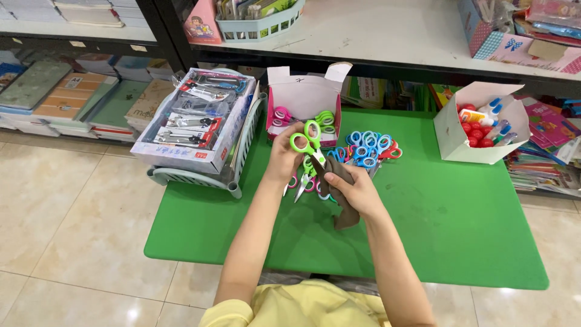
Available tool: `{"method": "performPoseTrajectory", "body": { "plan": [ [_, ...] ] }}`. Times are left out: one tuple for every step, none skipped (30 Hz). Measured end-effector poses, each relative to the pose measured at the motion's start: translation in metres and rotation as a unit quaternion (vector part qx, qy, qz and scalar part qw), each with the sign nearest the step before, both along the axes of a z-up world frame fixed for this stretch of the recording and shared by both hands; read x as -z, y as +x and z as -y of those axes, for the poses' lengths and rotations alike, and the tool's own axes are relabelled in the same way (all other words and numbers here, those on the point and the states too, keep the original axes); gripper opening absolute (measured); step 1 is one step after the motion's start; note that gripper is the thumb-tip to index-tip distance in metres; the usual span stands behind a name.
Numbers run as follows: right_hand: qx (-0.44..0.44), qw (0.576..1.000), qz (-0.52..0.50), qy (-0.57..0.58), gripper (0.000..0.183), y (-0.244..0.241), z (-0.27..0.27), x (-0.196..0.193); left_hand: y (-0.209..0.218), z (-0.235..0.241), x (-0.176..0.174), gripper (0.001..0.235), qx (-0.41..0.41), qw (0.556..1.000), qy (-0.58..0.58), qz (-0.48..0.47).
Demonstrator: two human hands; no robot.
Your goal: The recorder is sorting and organizing colorful safety scissors into boxes on a green table.
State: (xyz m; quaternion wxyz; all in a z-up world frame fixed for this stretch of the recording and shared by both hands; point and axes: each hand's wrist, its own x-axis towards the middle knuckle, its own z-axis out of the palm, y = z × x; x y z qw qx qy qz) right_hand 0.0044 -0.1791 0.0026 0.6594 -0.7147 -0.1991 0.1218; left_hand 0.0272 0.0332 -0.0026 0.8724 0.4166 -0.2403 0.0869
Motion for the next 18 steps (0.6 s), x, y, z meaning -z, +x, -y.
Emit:
{"method": "performPoseTrajectory", "body": {
  "plan": [
    [0.000,1.000,0.000,0.001,0.020,-0.003,0.001,0.001,0.003,0.002,0.008,0.032,0.000,1.000,0.001,0.000],
    [0.000,0.999,-0.032,0.019,0.020,-0.006,0.002,0.003,0.006,0.004,0.016,0.034,-0.001,0.999,-0.014,-0.041],
    [-0.001,0.997,-0.066,0.037,0.021,-0.009,0.002,0.004,0.009,0.004,0.024,0.037,-0.004,0.996,-0.029,-0.082],
    [-0.002,0.997,-0.066,0.038,0.021,-0.012,0.001,0.006,0.009,0.006,0.031,0.037,-0.005,0.996,-0.028,-0.083],
    [0.009,0.997,-0.060,0.053,0.020,-0.013,0.000,0.008,0.010,0.007,0.037,0.035,0.021,0.995,-0.057,-0.081],
    [0.020,0.996,-0.053,0.068,0.020,-0.014,-0.001,0.009,0.011,0.008,0.043,0.032,0.047,0.992,-0.085,-0.080],
    [0.020,0.996,-0.051,0.069,0.020,-0.012,-0.002,0.017,0.005,0.016,0.042,0.032,0.047,0.992,-0.085,-0.078],
    [0.051,0.994,-0.036,0.087,0.019,-0.010,-0.003,0.025,-0.001,0.023,0.041,0.032,0.051,0.986,-0.113,-0.112],
    [0.081,0.991,-0.020,0.104,0.018,-0.008,-0.004,0.033,-0.007,0.030,0.040,0.033,0.054,0.978,-0.141,-0.146],
    [0.080,0.991,-0.018,0.105,0.018,-0.007,-0.004,0.035,-0.018,0.039,0.032,0.033,0.054,0.978,-0.141,-0.144],
    [0.093,0.988,0.001,0.123,0.018,-0.006,-0.006,0.039,-0.030,0.047,0.025,0.032,-0.001,0.994,0.000,-0.112],
    [0.107,0.984,0.020,0.142,0.018,-0.005,-0.007,0.043,-0.041,0.055,0.018,0.031,-0.055,0.985,0.141,-0.078],
    [0.107,0.984,0.020,0.141,0.018,-0.009,-0.012,0.042,-0.033,0.057,0.029,0.031,-0.055,0.985,0.140,-0.079],
    [0.123,0.982,-0.027,0.140,0.017,-0.013,-0.016,0.042,-0.026,0.058,0.041,0.029,-0.125,0.977,0.156,-0.074],
    [0.139,0.978,-0.074,0.138,0.017,-0.017,-0.019,0.042,-0.018,0.061,0.053,0.031,-0.194,0.964,0.171,-0.070],
    [0.140,0.978,-0.074,0.136,0.017,-0.020,-0.018,0.041,-0.020,0.065,0.054,0.031,-0.192,0.964,0.169,-0.071],
    [0.150,0.983,-0.015,0.105,0.018,-0.021,-0.019,0.040,-0.019,0.066,0.053,0.030,-0.226,0.952,0.197,-0.064],
    [0.159,0.983,0.045,0.075,0.020,-0.021,-0.020,0.038,-0.018,0.067,0.052,0.029,-0.260,0.938,0.224,-0.056]
  ]
}}
